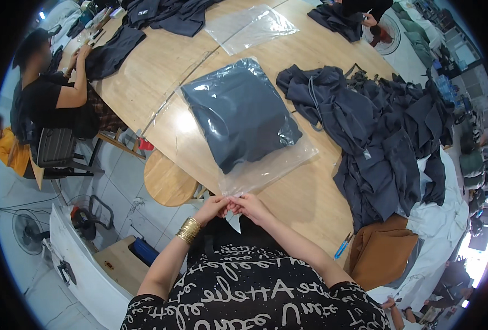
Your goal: Fold fabric garments and place them neatly inside transparent plastic bags.
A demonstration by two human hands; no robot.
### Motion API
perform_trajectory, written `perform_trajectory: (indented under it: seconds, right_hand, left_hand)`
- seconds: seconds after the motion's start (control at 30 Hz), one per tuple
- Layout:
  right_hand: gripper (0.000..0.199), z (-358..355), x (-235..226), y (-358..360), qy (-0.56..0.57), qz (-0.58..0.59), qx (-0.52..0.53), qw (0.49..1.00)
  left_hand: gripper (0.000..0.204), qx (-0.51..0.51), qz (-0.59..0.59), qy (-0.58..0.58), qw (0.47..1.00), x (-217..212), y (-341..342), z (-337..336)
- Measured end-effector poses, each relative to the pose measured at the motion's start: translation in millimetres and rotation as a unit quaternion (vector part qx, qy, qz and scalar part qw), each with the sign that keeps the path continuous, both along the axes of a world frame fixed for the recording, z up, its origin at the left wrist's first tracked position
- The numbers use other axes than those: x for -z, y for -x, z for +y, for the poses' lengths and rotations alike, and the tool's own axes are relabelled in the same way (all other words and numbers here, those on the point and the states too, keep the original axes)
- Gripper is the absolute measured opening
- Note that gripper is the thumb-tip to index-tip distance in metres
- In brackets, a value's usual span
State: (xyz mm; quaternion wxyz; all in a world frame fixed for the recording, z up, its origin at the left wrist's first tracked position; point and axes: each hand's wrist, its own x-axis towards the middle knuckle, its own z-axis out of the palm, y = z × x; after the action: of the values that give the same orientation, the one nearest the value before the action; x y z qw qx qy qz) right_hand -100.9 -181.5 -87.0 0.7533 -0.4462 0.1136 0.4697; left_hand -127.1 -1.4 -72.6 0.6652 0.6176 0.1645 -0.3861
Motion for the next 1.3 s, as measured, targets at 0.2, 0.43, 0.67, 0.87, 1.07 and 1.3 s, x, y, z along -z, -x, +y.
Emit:
perform_trajectory:
  seconds: [0.2,0.43,0.67,0.87,1.07,1.3]
  right_hand:
    - [0.018,-3,-5,0,0.096,0.033,0.037,0.994]
    - [0.019,6,-13,0,0.126,0.044,0.054,0.990]
    - [0.009,16,-8,5,0.130,0.064,0.148,0.978]
    - [0.002,-18,-13,-19,0.191,0.042,0.222,0.955]
    - [0.003,-98,2,-61,0.253,-0.024,0.296,0.921]
    - [0.005,-167,1,-97,0.360,-0.066,0.374,0.852]
  left_hand:
    - [0.025,-0.033,-0.041,-0.049,0.997,-7,5,-3]
    - [0.020,-0.038,-0.079,-0.052,0.995,-7,7,-2]
    - [0.019,-0.050,-0.136,-0.089,0.985,-8,8,-6]
    - [0.018,-0.054,-0.127,-0.077,0.987,-7,13,3]
    - [0.019,-0.039,-0.147,-0.095,0.984,-6,15,12]
    - [0.019,-0.021,-0.151,-0.106,0.983,-2,26,34]
